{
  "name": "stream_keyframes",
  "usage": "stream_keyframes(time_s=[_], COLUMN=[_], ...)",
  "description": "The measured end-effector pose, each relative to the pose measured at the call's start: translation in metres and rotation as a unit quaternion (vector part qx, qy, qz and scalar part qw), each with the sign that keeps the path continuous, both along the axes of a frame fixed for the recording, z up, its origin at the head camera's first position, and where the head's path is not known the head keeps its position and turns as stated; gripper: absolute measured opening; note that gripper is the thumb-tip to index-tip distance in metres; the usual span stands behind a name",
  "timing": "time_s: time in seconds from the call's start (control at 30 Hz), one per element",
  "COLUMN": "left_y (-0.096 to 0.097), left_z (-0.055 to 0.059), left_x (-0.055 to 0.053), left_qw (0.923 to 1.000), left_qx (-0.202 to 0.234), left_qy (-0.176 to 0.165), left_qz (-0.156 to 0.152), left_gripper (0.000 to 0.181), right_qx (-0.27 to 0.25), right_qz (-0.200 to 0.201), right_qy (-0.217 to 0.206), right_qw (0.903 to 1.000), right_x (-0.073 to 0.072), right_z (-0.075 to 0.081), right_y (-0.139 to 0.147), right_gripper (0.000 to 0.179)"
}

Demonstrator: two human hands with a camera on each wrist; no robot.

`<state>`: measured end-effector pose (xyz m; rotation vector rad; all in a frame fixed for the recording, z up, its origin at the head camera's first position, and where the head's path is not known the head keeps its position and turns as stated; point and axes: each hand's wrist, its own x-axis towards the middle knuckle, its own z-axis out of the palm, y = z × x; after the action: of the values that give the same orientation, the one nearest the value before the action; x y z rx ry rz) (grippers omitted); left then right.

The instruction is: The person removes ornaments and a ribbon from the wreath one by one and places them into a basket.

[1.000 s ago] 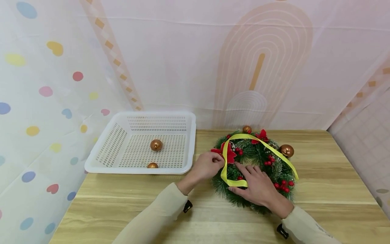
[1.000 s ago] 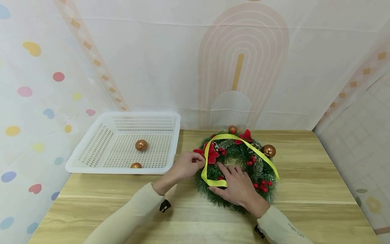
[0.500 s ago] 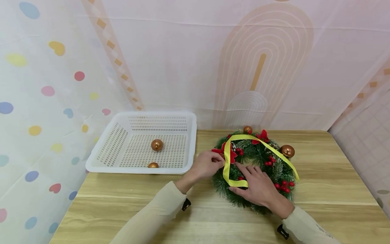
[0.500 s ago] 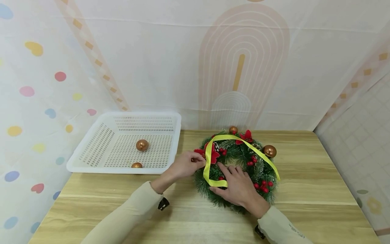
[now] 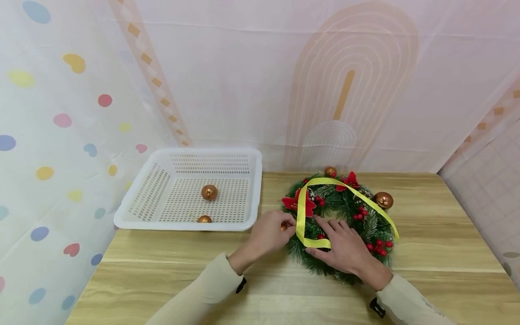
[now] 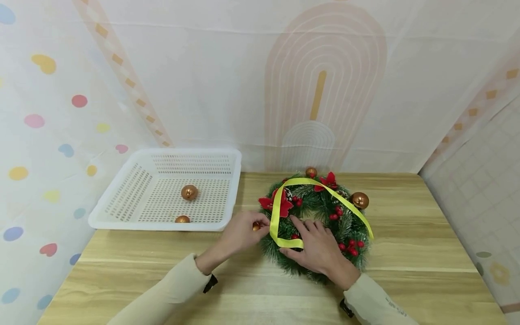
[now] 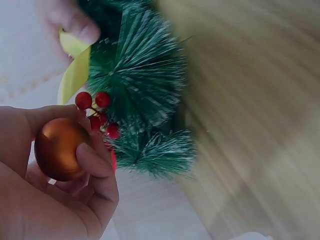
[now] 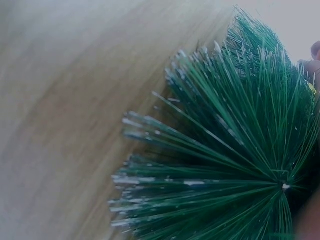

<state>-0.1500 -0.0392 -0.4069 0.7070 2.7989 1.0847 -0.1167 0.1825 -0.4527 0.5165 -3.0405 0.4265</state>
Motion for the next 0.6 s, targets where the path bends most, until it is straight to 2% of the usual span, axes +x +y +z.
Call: stream_keyframes(time_s=[0.13, 0.3, 0.4, 0.6], left_y=[-0.002, -0.004, -0.004, -0.004], left_z=[-0.001, -0.002, -0.006, -0.013], left_x=[0.006, 0.009, 0.011, 0.013], left_qw=[0.9998, 0.9991, 0.9985, 0.9967], left_qx=[0.009, 0.025, 0.019, -0.004], left_qy=[0.012, 0.002, 0.002, 0.031], left_qz=[0.015, 0.034, 0.051, 0.075], left_gripper=[0.006, 0.005, 0.005, 0.005], right_qx=[-0.001, 0.002, 0.003, 0.002], right_qz=[0.000, 0.002, 0.000, -0.001], right_qy=[0.000, -0.006, -0.005, 0.000], right_qw=[1.0000, 1.0000, 1.0000, 1.0000], right_x=[0.000, -0.001, 0.000, 0.001], right_z=[0.001, 0.000, 0.000, 0.001], right_y=[0.000, -0.001, -0.001, 0.000], right_gripper=[0.088, 0.090, 0.089, 0.088])
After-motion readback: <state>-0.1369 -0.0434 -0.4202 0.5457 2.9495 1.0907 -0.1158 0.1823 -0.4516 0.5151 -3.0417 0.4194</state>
